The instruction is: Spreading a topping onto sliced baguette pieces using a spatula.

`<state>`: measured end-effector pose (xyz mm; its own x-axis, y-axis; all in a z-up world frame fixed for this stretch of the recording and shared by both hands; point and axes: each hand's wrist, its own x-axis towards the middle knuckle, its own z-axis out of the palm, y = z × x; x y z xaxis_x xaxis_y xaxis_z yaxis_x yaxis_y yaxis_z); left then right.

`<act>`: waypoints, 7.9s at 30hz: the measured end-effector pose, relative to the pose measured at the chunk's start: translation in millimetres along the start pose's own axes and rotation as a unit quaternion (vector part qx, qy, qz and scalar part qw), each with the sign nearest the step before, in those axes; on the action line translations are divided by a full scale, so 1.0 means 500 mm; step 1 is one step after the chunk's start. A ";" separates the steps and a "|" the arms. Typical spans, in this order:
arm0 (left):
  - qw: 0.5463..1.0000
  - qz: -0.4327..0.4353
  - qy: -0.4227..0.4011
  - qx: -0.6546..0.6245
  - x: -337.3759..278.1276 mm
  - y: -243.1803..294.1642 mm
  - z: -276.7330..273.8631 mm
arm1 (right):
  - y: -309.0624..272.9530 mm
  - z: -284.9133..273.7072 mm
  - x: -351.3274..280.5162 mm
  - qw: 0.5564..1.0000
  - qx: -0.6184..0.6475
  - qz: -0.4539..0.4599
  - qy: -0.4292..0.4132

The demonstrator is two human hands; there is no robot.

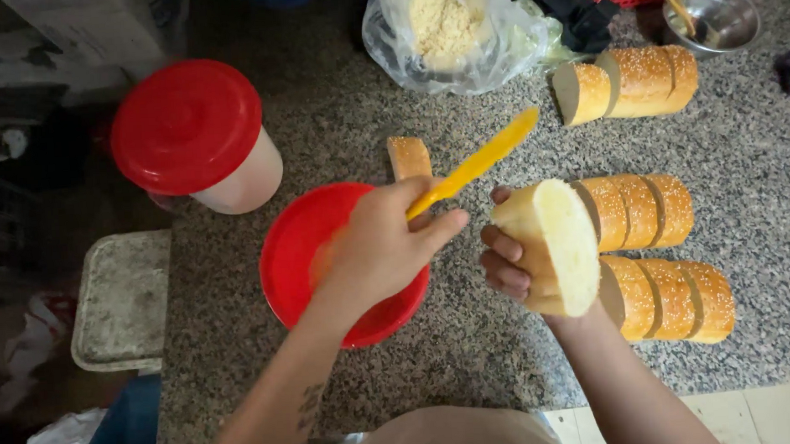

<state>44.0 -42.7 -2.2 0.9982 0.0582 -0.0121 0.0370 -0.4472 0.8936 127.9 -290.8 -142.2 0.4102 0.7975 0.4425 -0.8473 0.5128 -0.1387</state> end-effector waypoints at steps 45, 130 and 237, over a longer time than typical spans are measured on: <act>0.983 -0.073 0.016 0.168 0.012 -0.079 -0.074 | 0.033 -0.097 -0.163 0.570 -0.510 -0.294 0.573; 0.617 0.382 0.159 0.670 -0.127 -0.072 -0.096 | 0.088 0.141 0.109 0.741 -0.211 -0.039 0.636; 0.721 0.463 0.144 0.494 -0.017 0.023 -0.085 | 0.064 0.077 0.031 0.812 -0.211 0.108 0.534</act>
<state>33.9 -10.3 27.2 0.5701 -0.5548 0.6059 -0.4819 -0.8232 -0.3003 94.1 -274.0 -105.8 0.5172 0.5887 -0.6212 -0.8396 0.2083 -0.5017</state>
